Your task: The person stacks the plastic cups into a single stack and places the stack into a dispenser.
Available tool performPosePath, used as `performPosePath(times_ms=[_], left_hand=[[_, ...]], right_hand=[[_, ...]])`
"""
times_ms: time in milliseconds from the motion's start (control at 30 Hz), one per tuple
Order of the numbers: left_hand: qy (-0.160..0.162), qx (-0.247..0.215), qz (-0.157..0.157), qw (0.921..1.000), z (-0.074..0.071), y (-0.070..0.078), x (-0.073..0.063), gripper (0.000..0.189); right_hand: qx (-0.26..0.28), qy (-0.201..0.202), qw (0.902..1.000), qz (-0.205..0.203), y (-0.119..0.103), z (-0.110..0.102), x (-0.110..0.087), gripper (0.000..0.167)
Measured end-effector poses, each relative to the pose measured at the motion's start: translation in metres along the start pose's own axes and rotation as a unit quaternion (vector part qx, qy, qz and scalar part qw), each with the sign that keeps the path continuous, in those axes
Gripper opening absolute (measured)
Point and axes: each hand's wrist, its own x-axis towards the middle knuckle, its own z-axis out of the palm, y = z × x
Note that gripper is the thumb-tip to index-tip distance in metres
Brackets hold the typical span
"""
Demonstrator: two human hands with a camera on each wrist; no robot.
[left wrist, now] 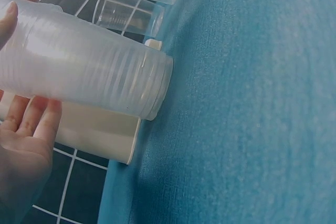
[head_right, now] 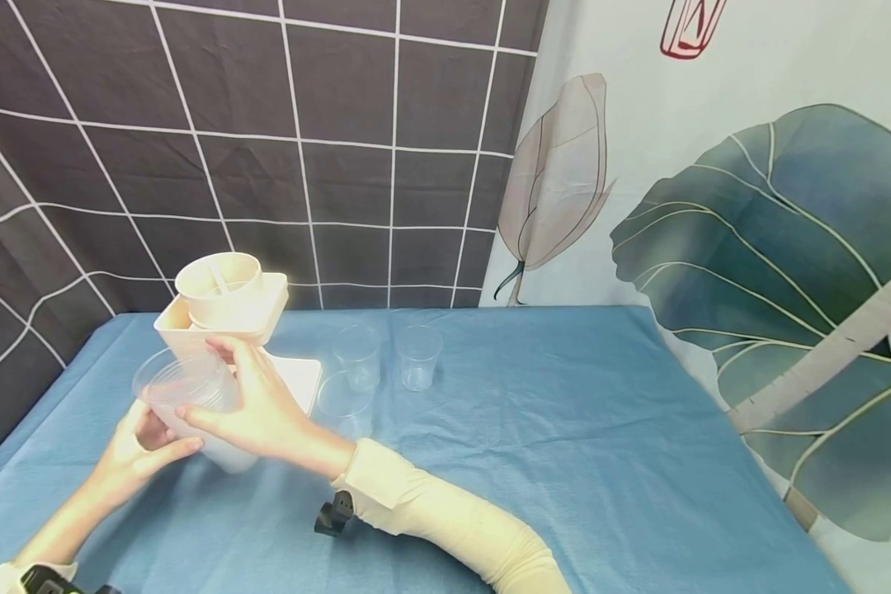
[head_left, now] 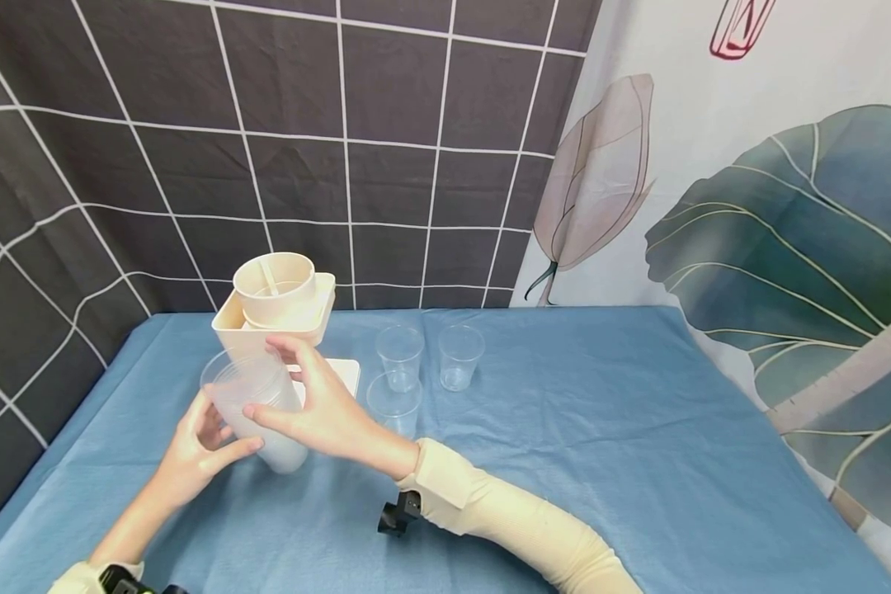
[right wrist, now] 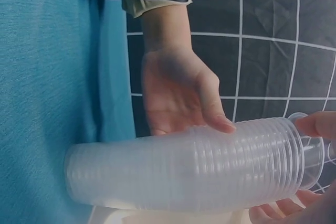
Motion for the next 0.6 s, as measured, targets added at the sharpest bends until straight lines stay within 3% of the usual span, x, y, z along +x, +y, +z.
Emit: performPosePath(times_ms=[600], left_hand=[[0.002, -0.002, -0.001, 1.0, 0.0003, 0.0009, 0.0003, 0.083]], right_hand=[[0.027, -0.003, 0.9989, 0.038, 0.0037, 0.0008, 0.0, 0.059]])
